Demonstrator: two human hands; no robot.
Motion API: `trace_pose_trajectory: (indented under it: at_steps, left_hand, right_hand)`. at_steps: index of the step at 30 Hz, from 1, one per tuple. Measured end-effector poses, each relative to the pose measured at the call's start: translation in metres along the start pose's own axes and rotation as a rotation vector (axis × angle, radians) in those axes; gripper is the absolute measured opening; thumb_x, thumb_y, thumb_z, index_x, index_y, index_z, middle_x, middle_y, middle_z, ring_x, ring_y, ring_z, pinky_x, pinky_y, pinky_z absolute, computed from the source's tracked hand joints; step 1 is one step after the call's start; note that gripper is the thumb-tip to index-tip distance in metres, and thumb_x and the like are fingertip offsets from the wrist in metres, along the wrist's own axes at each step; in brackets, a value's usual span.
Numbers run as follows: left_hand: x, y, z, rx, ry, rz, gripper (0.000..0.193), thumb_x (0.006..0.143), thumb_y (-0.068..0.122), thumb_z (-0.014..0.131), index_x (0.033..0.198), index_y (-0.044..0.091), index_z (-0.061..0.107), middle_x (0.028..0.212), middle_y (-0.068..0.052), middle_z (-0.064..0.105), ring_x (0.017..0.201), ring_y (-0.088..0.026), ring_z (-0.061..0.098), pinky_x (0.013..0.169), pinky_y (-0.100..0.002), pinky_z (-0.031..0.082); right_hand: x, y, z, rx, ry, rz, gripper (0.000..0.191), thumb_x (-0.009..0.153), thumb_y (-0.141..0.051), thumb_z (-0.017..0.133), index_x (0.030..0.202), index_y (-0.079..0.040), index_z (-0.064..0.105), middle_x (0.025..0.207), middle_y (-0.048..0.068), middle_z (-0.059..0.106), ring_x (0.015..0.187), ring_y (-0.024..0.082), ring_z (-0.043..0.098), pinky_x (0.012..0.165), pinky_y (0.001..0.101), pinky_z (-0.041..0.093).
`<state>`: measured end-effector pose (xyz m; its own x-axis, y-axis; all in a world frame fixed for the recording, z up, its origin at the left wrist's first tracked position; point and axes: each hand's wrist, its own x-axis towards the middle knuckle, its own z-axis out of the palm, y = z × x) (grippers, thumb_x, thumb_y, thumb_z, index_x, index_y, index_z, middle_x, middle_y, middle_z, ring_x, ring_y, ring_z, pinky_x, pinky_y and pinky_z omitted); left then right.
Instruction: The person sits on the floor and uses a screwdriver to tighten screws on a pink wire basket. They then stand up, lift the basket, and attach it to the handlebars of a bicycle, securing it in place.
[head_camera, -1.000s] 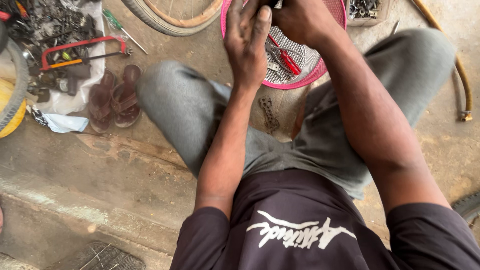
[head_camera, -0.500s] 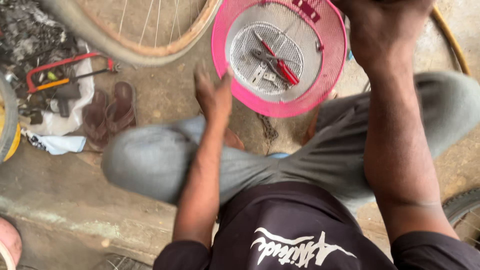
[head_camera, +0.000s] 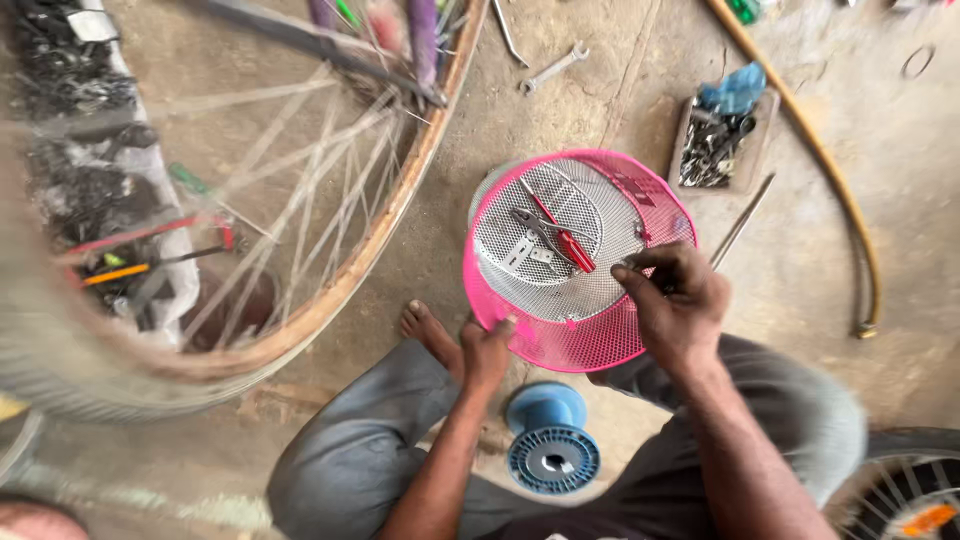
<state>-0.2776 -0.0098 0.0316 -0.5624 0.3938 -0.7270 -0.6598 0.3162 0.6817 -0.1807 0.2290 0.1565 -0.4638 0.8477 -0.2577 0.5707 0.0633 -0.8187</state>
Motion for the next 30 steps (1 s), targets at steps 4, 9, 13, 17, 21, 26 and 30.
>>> trace_pose_trajectory:
  at_steps: [4, 9, 13, 17, 21, 26, 30]
  left_hand:
    - [-0.058, 0.034, 0.017, 0.165, -0.006, 0.0, 0.032, 0.084, 0.004, 0.063, 0.115, -0.004, 0.066, 0.1, -0.007, 0.073, 0.089, -0.018, 0.066, 0.084, -0.031, 0.053]
    - [-0.159, 0.102, 0.021, 0.15, -0.013, 0.011, 0.031, 0.078, 0.002, 0.062, 0.108, -0.002, 0.067, 0.097, -0.005, 0.073, 0.088, -0.017, 0.066, 0.084, -0.033, 0.053]
    - [-0.274, 0.188, 0.003, 0.302, -0.058, -0.142, 0.016, 0.092, 0.01, 0.067, 0.088, -0.005, 0.068, 0.074, -0.009, 0.065, 0.068, -0.021, 0.059, 0.063, -0.04, 0.048]
    - [-0.386, 0.307, -0.005, 0.013, 0.018, -0.112, 0.016, 0.077, 0.002, 0.068, 0.091, -0.003, 0.073, 0.084, -0.001, 0.071, 0.075, -0.012, 0.062, 0.069, -0.032, 0.051]
    - [-0.478, 0.453, -0.043, 0.083, 0.039, -0.029, 0.012, 0.078, 0.001, 0.068, 0.087, -0.006, 0.073, 0.081, -0.003, 0.07, 0.072, -0.015, 0.06, 0.067, -0.035, 0.049]
    - [-0.527, 0.598, -0.086, 0.031, 0.028, 0.13, 0.018, 0.077, -0.001, 0.068, 0.095, -0.004, 0.071, 0.086, -0.004, 0.071, 0.078, -0.016, 0.065, 0.076, -0.033, 0.052]
    - [-0.488, 0.648, -0.096, -0.018, 0.034, 0.269, 0.024, 0.074, -0.001, 0.066, 0.098, 0.002, 0.069, 0.088, 0.001, 0.067, 0.083, -0.015, 0.063, 0.077, -0.032, 0.052]
  right_hand:
    - [-0.009, -0.039, -0.019, 0.065, 0.05, -0.052, 0.018, 0.087, -0.001, 0.085, 0.097, -0.002, 0.07, 0.089, 0.007, 0.069, 0.071, 0.009, 0.058, 0.063, 0.0244, 0.047]
    - [-0.037, -0.104, -0.077, 0.265, 0.083, -0.013, 0.019, 0.09, -0.001, 0.082, 0.099, -0.003, 0.066, 0.089, 0.003, 0.069, 0.078, 0.008, 0.063, 0.071, 0.0238, 0.052]
    - [-0.094, -0.206, -0.142, 0.237, -0.05, 0.213, 0.015, 0.089, 0.001, 0.082, 0.096, -0.002, 0.068, 0.083, 0.004, 0.066, 0.075, 0.009, 0.061, 0.068, 0.0253, 0.05]
    - [-0.129, -0.352, -0.219, 0.23, -0.105, -0.051, 0.017, 0.085, -0.004, 0.081, 0.098, -0.004, 0.07, 0.086, 0.003, 0.07, 0.075, 0.009, 0.066, 0.067, 0.0244, 0.053]
    - [-0.138, -0.502, -0.275, -0.031, -0.088, -0.307, 0.019, 0.083, -0.007, 0.084, 0.099, -0.004, 0.073, 0.085, 0.007, 0.071, 0.065, 0.013, 0.065, 0.059, 0.0275, 0.052]
    - [-0.158, -0.637, -0.292, -0.092, 0.084, -0.463, 0.016, 0.09, -0.003, 0.083, 0.102, -0.003, 0.072, 0.089, 0.009, 0.068, 0.073, 0.015, 0.065, 0.065, 0.0296, 0.052]
    - [-0.148, -0.664, -0.269, -0.04, 0.263, -0.455, 0.018, 0.094, -0.001, 0.087, 0.104, -0.002, 0.073, 0.085, 0.011, 0.065, 0.069, 0.016, 0.058, 0.062, 0.0291, 0.047]
